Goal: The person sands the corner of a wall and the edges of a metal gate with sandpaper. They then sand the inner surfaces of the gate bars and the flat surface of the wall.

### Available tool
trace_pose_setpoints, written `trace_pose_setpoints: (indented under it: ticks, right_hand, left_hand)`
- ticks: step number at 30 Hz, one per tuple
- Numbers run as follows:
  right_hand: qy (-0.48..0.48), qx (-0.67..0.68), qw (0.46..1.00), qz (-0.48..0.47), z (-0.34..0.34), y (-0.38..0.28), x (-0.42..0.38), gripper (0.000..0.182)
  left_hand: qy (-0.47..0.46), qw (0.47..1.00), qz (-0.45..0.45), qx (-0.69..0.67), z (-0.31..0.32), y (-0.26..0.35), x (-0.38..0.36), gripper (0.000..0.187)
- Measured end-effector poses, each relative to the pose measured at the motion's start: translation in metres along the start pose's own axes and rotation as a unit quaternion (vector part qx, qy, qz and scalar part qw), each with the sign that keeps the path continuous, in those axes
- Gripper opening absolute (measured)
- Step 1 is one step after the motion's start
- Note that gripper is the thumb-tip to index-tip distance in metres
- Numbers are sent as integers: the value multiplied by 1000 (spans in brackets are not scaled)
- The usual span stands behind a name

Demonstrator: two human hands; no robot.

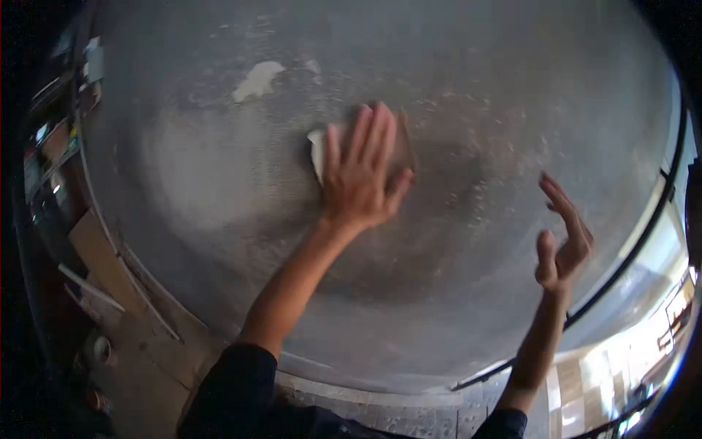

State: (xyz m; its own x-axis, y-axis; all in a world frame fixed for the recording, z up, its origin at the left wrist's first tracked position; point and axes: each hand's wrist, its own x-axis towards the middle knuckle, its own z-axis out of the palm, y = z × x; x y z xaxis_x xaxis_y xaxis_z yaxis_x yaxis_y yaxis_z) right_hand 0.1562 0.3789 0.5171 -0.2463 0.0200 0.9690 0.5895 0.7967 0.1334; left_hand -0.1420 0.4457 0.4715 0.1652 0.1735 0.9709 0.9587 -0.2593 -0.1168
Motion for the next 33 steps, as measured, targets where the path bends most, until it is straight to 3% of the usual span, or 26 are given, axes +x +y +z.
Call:
trace_pose_setpoints:
  ticks: [3, 5, 7, 9, 11, 13, 17, 20, 22, 24, 25, 26, 28, 31, 33]
  right_hand:
    - [-31, -26, 999, -14, -8, 9, -19, 49]
    - [-59, -25, 998, -19, -6, 2, -16, 46]
    - [-82, -25, 996, -23, 7, -3, -7, 42]
    - [-78, 15, 996, -31, 33, -14, 8, 35]
    - [-62, 16, 995, -79, 60, -25, 17, 31]
    - [-78, 5, 993, -93, 81, -46, 22, 30]
    - [-92, -40, 977, -190, 112, -79, 30, 28]
    - [-112, -66, 970, -204, 132, -102, 37, 26]
    - [-109, -62, 976, -178, 149, -119, 40, 25]
    - [-94, -53, 976, -189, 184, -144, 55, 26]
    - [-90, -50, 980, -171, 204, -156, 64, 28]
    - [-96, -46, 983, -151, 221, -170, 68, 30]
    - [-89, -65, 978, -175, 260, -205, 91, 34]
    - [-78, -58, 978, -186, 304, -247, 115, 47]
    - [-98, -18, 982, -163, 328, -262, 125, 55]
  left_hand:
    - [101, 985, -107, 95, -23, -103, 50, 67]
    - [154, 973, -152, 77, -45, -166, 83, 69]
    - [174, 964, -168, 113, -38, -176, 95, 69]
    - [131, 981, -121, 81, -24, -133, 61, 70]
    - [9, 1000, 4, -22, -27, -82, 5, 70]
    - [-29, 993, 94, 61, -36, -94, -6, 73]
    - [115, 986, -59, 110, -69, -230, 62, 67]
    - [145, 972, -134, 128, -87, -346, 73, 65]
    - [158, 961, -167, 154, -105, -378, 66, 65]
    - [80, 978, -176, 83, -103, -347, 31, 64]
    - [154, 985, -60, 50, -80, -338, 3, 62]
    - [35, 999, 2, -9, -95, -309, -31, 60]
    - [-21, 990, 139, -25, -102, -319, -52, 61]
    - [31, 997, 59, 45, -134, -414, -16, 61]
    - [19, 987, -136, 82, -160, -491, 21, 60]
